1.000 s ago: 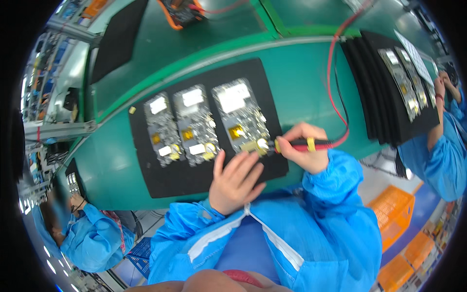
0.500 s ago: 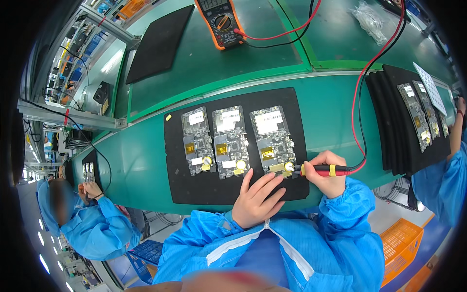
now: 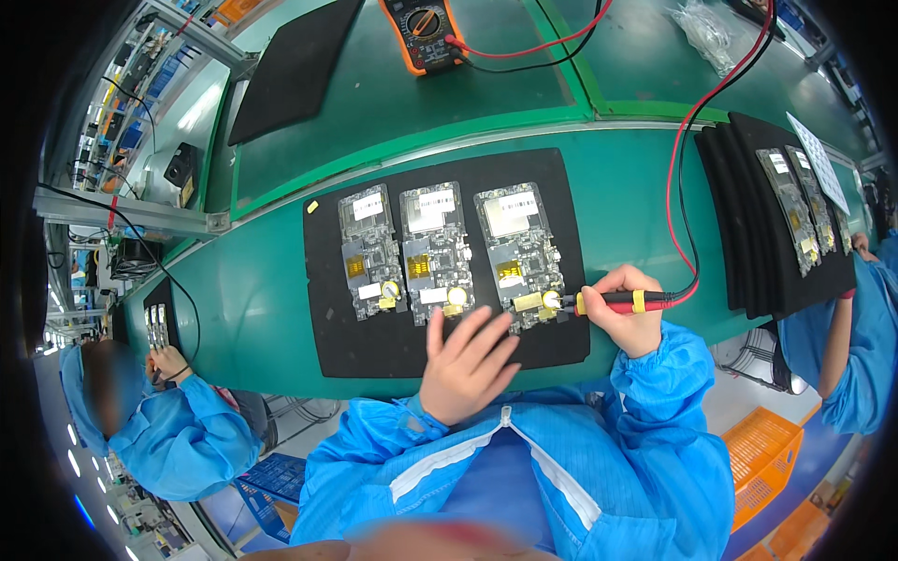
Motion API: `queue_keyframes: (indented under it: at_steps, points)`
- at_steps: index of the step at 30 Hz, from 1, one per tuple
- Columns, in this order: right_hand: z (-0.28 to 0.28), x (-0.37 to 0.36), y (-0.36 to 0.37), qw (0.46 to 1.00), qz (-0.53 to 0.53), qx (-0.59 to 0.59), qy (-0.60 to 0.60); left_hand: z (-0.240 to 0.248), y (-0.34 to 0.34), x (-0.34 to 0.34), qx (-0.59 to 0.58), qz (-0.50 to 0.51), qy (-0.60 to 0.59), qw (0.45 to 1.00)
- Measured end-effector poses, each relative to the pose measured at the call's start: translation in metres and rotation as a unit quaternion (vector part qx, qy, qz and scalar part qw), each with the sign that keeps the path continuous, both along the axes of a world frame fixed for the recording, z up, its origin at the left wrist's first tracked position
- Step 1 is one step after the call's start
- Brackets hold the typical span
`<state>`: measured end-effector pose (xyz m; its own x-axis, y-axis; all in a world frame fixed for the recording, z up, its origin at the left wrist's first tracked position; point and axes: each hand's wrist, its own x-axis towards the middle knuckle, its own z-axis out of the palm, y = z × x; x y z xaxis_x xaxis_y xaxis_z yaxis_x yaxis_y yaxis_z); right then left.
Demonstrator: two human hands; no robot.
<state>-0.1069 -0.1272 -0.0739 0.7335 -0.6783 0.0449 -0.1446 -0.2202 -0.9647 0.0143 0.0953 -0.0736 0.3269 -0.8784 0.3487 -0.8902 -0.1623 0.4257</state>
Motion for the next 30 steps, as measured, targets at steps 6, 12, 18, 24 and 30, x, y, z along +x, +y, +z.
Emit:
queue_keyframes:
  at_steps: [6, 12, 18, 24, 30]
  points:
    - [0.013, 0.002, 0.001, 0.999, -0.008, 0.036, -0.016, 0.002, 0.035, 0.020, -0.019, 0.080, 0.000, 0.997]
    - [0.042, 0.025, 0.017, 0.989, 0.073, 0.127, -0.009, -0.004, 0.035, 0.022, 0.016, 0.104, -0.002, 0.994]
    - [0.042, 0.062, 0.051, 0.988, 0.145, 0.044, 0.023, -0.002, 0.030, 0.024, 0.028, 0.130, -0.011, 0.991]
    - [0.033, 0.072, 0.060, 0.980, 0.163, -0.110, -0.010, -0.004, 0.030, 0.025, 0.031, 0.123, -0.007, 0.992]
    - [0.032, 0.073, 0.060, 0.973, 0.164, -0.162, -0.011, -0.004, 0.030, 0.025, 0.031, 0.121, 0.000, 0.992]
